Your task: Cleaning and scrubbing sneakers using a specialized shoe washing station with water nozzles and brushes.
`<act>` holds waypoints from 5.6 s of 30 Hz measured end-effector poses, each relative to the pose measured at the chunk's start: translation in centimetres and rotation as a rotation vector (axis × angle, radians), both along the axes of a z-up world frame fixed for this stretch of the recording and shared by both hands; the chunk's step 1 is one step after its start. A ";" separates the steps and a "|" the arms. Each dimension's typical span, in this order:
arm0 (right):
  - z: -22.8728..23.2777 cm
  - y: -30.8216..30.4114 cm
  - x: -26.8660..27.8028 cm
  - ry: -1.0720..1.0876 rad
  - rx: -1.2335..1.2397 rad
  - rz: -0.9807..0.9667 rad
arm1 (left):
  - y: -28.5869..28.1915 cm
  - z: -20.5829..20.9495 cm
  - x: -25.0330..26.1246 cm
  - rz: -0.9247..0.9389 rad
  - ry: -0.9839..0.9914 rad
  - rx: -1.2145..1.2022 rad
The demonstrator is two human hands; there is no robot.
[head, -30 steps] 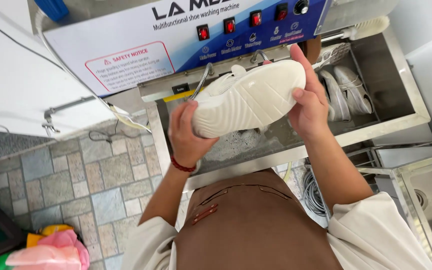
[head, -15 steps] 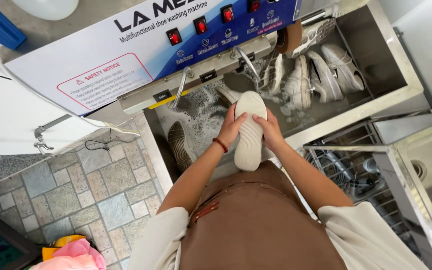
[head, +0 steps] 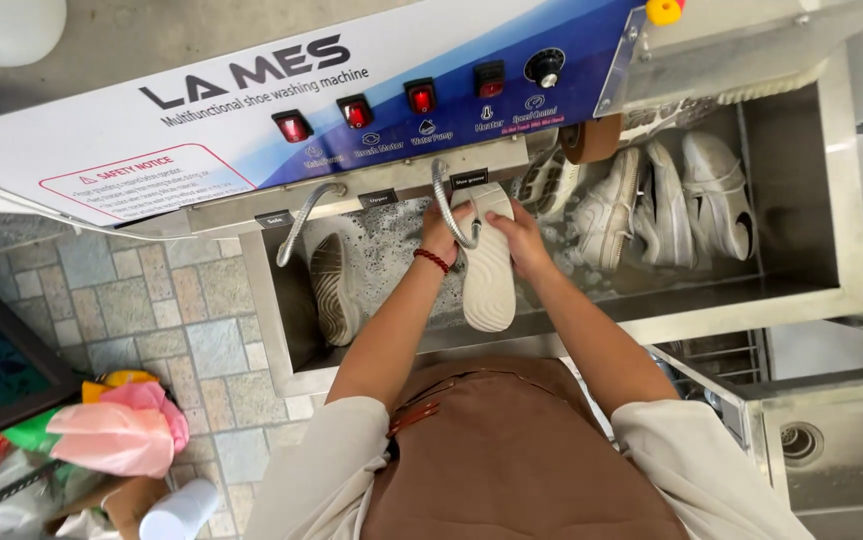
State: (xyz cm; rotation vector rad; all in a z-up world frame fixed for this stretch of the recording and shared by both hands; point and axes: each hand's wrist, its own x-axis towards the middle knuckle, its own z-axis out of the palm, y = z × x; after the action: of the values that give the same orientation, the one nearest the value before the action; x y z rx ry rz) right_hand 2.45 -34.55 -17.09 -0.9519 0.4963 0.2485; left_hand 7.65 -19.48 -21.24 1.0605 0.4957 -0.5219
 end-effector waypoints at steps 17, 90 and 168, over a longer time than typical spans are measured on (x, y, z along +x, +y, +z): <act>-3.7 -0.7 3.6 0.040 0.009 0.183 | 1.4 -2.3 1.2 0.240 0.085 -0.016; 2.4 1.0 -5.2 0.042 -1.380 0.580 | -0.8 -8.7 3.6 0.543 0.337 -0.254; 5.0 0.3 -8.9 -0.354 -1.646 0.231 | -4.1 -11.3 1.0 0.339 0.277 -0.355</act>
State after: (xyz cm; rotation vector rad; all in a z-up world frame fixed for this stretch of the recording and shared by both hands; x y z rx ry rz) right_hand -6.40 -34.25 -12.11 -2.6054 0.1682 -0.2102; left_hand 8.69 -23.57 -32.56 0.5501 0.7783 -0.4354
